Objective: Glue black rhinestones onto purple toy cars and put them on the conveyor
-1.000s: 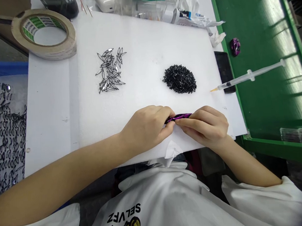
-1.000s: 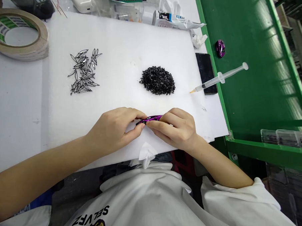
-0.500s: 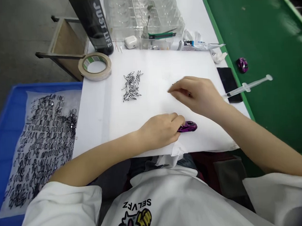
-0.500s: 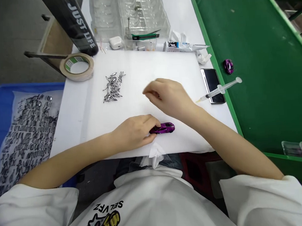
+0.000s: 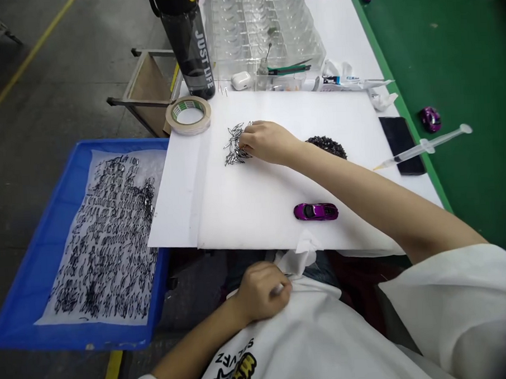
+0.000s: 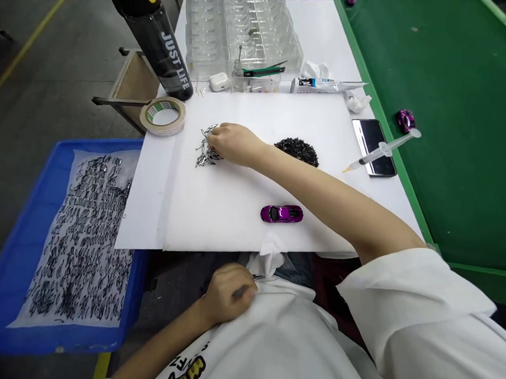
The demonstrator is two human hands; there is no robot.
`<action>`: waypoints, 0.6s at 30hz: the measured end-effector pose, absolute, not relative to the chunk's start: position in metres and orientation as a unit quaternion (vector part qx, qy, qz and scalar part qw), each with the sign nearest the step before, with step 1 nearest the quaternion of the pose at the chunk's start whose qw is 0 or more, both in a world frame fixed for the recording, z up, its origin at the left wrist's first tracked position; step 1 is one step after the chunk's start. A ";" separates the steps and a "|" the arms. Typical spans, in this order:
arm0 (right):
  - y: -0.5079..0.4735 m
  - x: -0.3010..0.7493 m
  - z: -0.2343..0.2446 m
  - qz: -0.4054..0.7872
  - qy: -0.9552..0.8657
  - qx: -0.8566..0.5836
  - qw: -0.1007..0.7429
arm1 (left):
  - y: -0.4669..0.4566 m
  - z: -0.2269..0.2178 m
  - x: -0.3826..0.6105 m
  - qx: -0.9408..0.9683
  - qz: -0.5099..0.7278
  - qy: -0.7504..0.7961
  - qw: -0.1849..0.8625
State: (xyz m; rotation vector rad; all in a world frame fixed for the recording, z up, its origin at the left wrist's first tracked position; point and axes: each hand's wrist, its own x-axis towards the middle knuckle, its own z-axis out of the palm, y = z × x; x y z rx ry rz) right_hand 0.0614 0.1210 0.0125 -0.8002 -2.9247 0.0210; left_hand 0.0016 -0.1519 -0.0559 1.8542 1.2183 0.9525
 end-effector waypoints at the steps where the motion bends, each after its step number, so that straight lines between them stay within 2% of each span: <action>1: 0.120 0.061 0.011 -0.015 -0.966 -0.253 0.046 | -0.154 -0.064 0.002 0.693 0.361 0.514 0.354; 5: 0.121 0.056 0.008 -0.031 -0.969 -0.243 0.031 | -0.144 -0.074 0.008 0.629 0.307 0.606 0.378; 9: 0.118 0.060 0.021 0.013 -0.961 -0.271 0.044 | -0.127 -0.062 0.014 0.617 0.270 0.561 0.480; 12: 0.089 0.083 0.050 0.078 -0.929 -0.334 0.142 | -0.124 -0.058 0.008 0.574 0.268 0.510 0.582; 16: 0.012 0.140 0.080 0.272 -0.824 -0.367 0.335 | -0.127 -0.068 0.004 0.450 0.273 0.425 0.737; 18: -0.029 0.170 0.074 0.391 -0.787 -0.329 0.346 | -0.128 -0.074 0.011 0.366 0.261 0.388 0.804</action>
